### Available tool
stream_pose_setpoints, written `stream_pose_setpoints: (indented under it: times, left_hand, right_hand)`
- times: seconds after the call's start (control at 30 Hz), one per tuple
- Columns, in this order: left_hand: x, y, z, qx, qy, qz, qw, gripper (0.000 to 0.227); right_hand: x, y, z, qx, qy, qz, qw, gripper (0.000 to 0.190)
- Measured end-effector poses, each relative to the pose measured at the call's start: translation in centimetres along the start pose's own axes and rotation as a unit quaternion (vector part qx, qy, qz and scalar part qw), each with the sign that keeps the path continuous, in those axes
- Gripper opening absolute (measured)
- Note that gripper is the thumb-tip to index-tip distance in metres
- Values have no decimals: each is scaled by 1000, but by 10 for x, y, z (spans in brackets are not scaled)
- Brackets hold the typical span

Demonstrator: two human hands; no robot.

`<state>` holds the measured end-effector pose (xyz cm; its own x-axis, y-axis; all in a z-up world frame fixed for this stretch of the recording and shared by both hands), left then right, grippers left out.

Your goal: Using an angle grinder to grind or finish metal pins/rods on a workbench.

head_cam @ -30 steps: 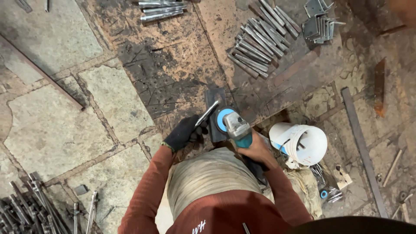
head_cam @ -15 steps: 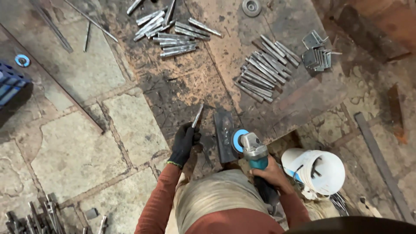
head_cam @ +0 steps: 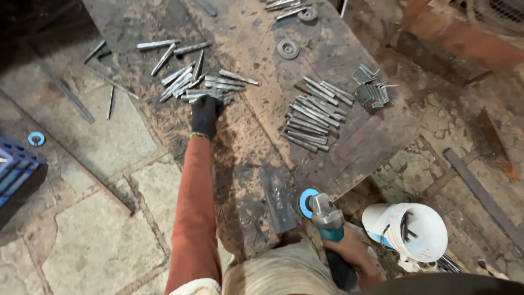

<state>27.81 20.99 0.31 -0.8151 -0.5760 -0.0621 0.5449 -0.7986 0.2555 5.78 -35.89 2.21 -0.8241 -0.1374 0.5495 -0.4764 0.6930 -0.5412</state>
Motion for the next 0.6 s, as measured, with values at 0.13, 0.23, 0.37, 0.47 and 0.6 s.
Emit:
stream_pose_setpoints:
  times: [0.13,0.23,0.37,0.47,0.6]
  left_hand:
    - [-44,-12,-17,55,10,47,997,11]
    - [-21,-14,-4,76,20,95,992,6]
    - [93,-14,-76,-416,172,-218,866,32]
    - [248,33,-72,-389,235,-500,737,46]
    - [380,124,88,-197,-106,-534,816,78]
  right_hand:
    - [-4,3,26,130,106,58,984,84]
    - [-6,1,20,121,118,57,984,82]
    - [-16,-9,-5,8,45,70,997,68]
    - [-20,-21,-54,-99,-52,78,991,55]
    - [-18,-25,-118,-223,-43,84,970,45]
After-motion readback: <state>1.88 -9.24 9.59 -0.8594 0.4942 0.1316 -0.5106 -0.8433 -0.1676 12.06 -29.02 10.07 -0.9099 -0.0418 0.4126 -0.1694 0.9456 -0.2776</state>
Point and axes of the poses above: each hand's wrist, its own x-axis away from the middle knuckle, its own y-axis out of the palm, z = x × y, the point moved 1 cm from there along -x, towards the middle knuckle, and after that the axes turned 6 degrees about y, right-handed, at the moved point
